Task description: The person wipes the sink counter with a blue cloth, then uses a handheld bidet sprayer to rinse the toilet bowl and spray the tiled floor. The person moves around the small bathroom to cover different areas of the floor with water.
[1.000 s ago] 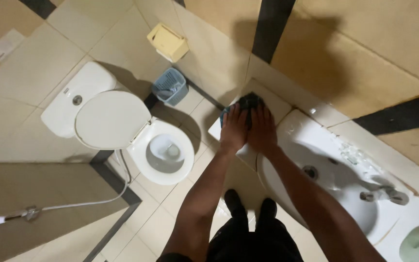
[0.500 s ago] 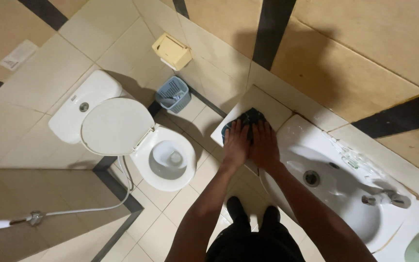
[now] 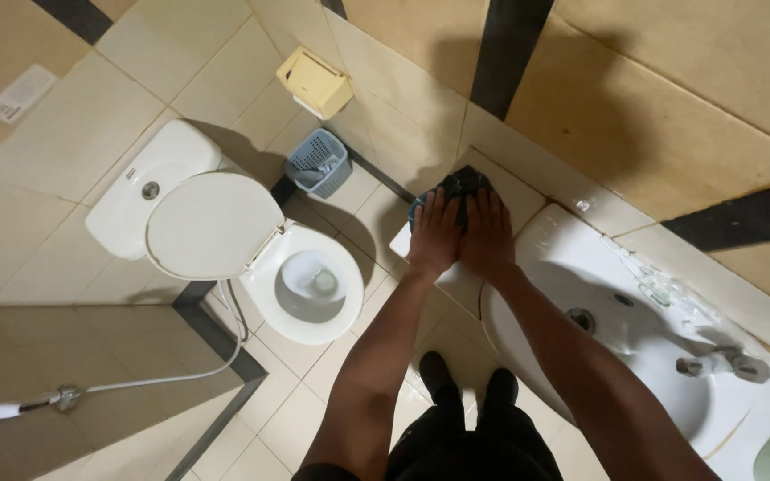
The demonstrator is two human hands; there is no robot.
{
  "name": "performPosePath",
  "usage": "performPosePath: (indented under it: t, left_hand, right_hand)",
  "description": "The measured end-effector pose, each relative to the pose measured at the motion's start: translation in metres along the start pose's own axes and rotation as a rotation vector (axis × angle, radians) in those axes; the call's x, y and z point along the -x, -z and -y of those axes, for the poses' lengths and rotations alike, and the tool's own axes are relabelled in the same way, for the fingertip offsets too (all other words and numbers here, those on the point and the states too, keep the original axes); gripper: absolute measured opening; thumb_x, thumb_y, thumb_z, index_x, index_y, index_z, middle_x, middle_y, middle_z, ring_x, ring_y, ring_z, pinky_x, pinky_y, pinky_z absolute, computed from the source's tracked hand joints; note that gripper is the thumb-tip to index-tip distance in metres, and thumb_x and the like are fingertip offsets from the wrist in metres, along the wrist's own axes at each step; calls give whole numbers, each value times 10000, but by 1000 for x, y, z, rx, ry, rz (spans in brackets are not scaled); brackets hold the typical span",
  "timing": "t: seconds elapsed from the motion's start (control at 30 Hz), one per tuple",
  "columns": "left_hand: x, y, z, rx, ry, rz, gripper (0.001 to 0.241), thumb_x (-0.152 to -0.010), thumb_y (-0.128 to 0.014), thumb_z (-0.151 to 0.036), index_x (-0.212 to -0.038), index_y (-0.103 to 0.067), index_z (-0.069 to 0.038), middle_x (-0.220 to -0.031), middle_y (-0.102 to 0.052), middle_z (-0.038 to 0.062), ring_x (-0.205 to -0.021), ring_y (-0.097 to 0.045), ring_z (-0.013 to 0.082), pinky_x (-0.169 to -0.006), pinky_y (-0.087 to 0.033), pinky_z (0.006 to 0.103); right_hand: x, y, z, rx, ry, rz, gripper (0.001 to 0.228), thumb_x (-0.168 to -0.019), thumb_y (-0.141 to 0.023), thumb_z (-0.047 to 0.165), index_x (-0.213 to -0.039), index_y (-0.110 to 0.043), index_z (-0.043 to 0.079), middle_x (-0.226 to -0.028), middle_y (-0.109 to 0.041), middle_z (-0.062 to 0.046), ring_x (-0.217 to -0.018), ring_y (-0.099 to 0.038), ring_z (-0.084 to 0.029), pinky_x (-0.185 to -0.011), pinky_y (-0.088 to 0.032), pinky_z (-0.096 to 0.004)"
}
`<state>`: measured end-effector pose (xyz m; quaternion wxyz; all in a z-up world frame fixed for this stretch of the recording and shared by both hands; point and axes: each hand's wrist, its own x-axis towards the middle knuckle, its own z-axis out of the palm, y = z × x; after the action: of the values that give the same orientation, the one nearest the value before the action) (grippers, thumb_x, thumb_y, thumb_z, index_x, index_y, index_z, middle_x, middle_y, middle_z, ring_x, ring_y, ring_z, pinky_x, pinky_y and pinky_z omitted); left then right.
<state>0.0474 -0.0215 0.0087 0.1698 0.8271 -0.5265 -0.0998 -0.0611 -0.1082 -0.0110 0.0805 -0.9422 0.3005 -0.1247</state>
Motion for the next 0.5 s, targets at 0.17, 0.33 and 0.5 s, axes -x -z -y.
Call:
performPosePath:
  t: [0.17, 0.33, 0.5]
  left_hand:
    - [24, 32, -20, 70, 72, 34, 637, -982, -583, -299, -1548, -386, -85, -1657, -263, 205, -1567, -178, 361, -1264, -139, 539]
    - [64, 14, -13, 115, 88, 47, 610, -970, -567, -215, -1545, -406, -90, -1666, -243, 209, -1563, -160, 376, -1265, -95, 545]
    - [64, 27, -13, 162, 93, 73, 624, -961, -578, -246, -1539, -402, -88, -1667, -229, 216, -1566, -152, 381, -1260, -91, 545]
  right_hand:
    - [20, 7, 6, -42, 2, 47, 679, -988, -480, 324, -1574, -358, 3, -1639, -324, -257, -1518, -251, -444, -1235, -159, -552]
    - [53, 22, 30, -1, 35, 119, 687, -970, -475, 373, -1540, -363, 8, -1601, -320, -252, -1497, -237, -458, -1216, -156, -568]
    - [59, 0, 26, -45, 46, -22, 687, -990, -495, 336, -1575, -375, -4, -1636, -335, -268, -1532, -255, -456, -1234, -190, -582]
